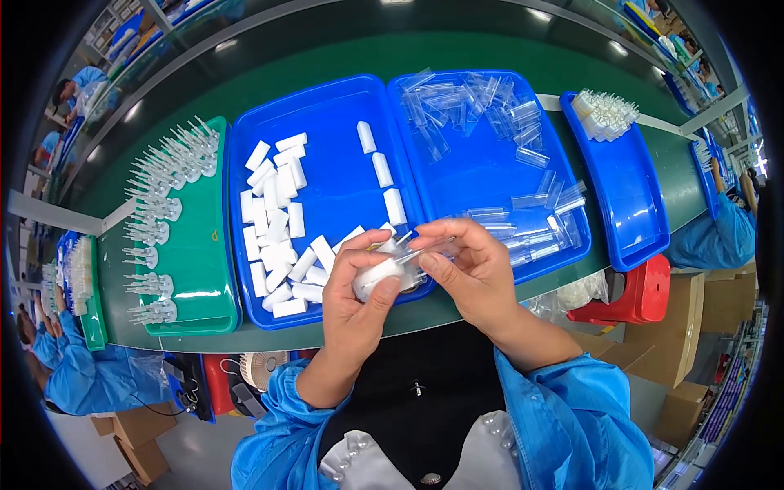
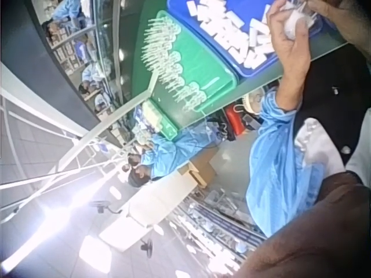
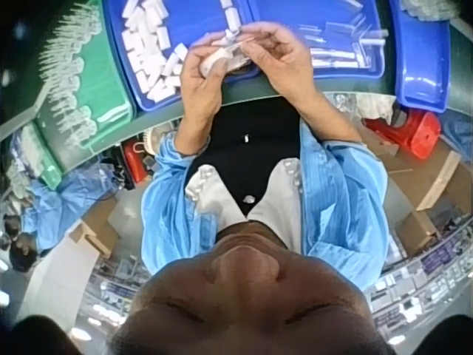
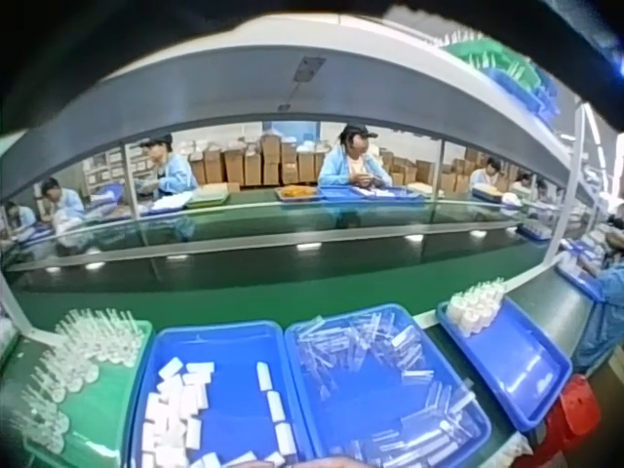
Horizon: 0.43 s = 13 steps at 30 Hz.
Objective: The person assembles components by fitting white foam sleeves onto the prongs of a plastic base, sliding clear plastic tubes over each sleeve, and securing the bundle with a rubber band before placing it onto a tray.
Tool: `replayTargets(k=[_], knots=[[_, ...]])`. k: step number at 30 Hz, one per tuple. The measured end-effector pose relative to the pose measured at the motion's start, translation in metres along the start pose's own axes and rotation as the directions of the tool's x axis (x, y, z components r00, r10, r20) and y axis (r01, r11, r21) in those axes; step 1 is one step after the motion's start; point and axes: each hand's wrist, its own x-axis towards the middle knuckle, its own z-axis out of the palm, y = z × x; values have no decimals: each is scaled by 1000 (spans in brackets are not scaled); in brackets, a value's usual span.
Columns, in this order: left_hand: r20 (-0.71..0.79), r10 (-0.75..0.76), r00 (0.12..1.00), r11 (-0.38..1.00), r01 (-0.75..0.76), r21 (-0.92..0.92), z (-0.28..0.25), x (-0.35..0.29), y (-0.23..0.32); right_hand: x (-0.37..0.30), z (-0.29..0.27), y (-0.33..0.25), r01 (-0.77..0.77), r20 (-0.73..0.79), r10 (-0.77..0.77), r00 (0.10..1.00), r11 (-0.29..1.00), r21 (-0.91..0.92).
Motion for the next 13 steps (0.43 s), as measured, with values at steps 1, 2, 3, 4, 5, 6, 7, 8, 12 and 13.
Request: replayTargets(k=[1,2,3,4,5,6,7,8,12,13], knots=[[0,1,1000,997,-1,-75,0,0,-1,-1,0,1,-1,0,1,1000,1000,1],[0,-1,1000,997,1,-74,-1,0,-1,-2,0,1,-3,2,3,1000,1000,14],[1,-2,1000,997,2,-75,-1,0,-1,-3,0,2,-6,4,6,1000,1000,27],[2,-3,1000,997,3,-76,-1,1,-1,-3,0,3,-7,2,7,1000,1000,27],[3,-5,1000,997,5,-76,-1,1,-2,-4,0,5,6,-3,-5,1000,999,34],[23,41,999,999,-40,-11,-2,1,-3,-4,0,5,18,-10,-18,1000,999,40],[45,85,995,995,-87,53,-3,1,-3,-4,0,5,16,-11,-16,1000,999,41],[46,82,996,995,-84,53,-3,2,-3,-4,-1,5,22,-7,-22,1000,1000,18],[77,15,997,998,-19,56,-5,1,-1,0,-5,2,32,18,-31,999,999,-37],[94,-4,996,997,-4,82,-6,1,-1,0,-7,2,21,36,-19,999,998,-51]])
